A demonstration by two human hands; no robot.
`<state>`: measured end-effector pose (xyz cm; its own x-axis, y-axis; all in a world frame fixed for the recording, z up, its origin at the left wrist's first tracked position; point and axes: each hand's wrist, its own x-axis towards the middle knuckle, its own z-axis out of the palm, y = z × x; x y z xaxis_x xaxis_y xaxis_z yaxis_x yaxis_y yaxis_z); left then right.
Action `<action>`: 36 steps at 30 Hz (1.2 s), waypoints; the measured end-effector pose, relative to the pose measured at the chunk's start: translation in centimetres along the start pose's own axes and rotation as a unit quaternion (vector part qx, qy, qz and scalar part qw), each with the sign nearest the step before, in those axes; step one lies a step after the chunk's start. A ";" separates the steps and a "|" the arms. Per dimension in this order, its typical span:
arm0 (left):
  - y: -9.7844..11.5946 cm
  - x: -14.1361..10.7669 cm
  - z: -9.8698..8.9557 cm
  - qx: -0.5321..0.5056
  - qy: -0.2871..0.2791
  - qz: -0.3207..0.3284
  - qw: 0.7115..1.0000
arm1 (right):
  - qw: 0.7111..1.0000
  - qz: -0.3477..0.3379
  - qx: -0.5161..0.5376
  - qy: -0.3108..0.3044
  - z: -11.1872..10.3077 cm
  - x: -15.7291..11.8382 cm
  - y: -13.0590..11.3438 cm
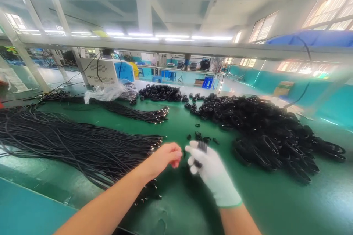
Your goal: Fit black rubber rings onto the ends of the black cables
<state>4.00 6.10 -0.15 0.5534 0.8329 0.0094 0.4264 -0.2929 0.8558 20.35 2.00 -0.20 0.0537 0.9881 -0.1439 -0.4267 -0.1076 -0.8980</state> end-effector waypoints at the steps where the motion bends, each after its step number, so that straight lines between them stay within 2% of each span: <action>1: 0.2 -0.6 0.1 -0.038 0.001 -0.002 0.999 | 1.000 -0.002 -0.016 0.000 0.6 0.0 0.4; 5: -0.2 -2.0 1.5 -0.188 0.060 -0.053 0.979 | 1.000 0.005 -0.005 -0.018 2.4 -0.4 2.4; 8: -0.8 -3.2 2.1 -0.178 0.110 -0.060 0.976 | 0.998 0.028 0.041 -0.043 2.7 -0.9 3.2; 10: -0.6 -4.3 1.8 -0.251 0.104 -0.057 0.961 | 0.985 0.063 0.106 -0.122 2.6 -1.4 3.3; 13: 0.3 -6.1 0.5 -0.443 0.058 -0.037 0.894 | 0.931 0.109 0.172 -0.304 2.4 -2.0 2.7; 14: 0.5 -6.5 -0.1 -0.471 0.033 -0.026 0.881 | 0.916 0.114 0.165 -0.347 2.4 -2.2 2.4; 15: 0.7 -6.8 -0.7 -0.462 0.006 -0.021 0.887 | 0.913 0.111 0.139 -0.366 2.3 -2.3 2.1; 17: 0.8 -7.1 -1.8 -0.341 -0.043 -0.033 0.938 | 0.925 0.096 0.070 -0.361 2.3 -2.4 1.7; 19: 0.8 -7.2 -2.9 -0.144 -0.072 -0.057 0.985 | 0.941 0.082 0.007 -0.328 2.3 -2.4 1.5; 21: 1.2 -7.3 -3.7 0.016 -0.090 -0.053 0.994 | 0.950 0.077 -0.030 -0.302 2.4 -2.4 1.3; 23: 1.8 -7.6 -4.3 0.094 -0.109 -0.036 0.989 | 0.960 0.065 -0.061 -0.266 2.6 -2.3 1.2; 25: 2.4 -7.6 -4.6 0.134 -0.094 -0.030 0.986 | 0.972 0.046 -0.109 -0.202 2.8 -2.3 0.9; 27: 2.8 -7.3 -4.7 0.161 -0.055 -0.032 0.985 | 0.974 0.044 -0.152 -0.161 3.0 -2.3 0.7; 29: 2.9 -6.9 -4.7 0.173 -0.024 -0.030 0.984 | 0.969 0.061 -0.168 -0.170 3.2 -2.3 0.8; 32: 2.8 -6.4 -4.3 0.157 -0.026 -0.028 0.987 | 0.960 0.090 -0.188 -0.188 3.2 -1.9 1.8; 36: 3.0 -6.3 -3.1 0.147 -0.051 -0.029 0.987 | 0.957 0.091 -0.237 -0.138 3.0 -1.1 4.1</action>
<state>-0.39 1.39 3.96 0.5845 0.8053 -0.0991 0.6407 -0.3831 0.6654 15.82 0.85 -2.45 -0.2518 0.9325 -0.2590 0.0556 -0.2533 -0.9658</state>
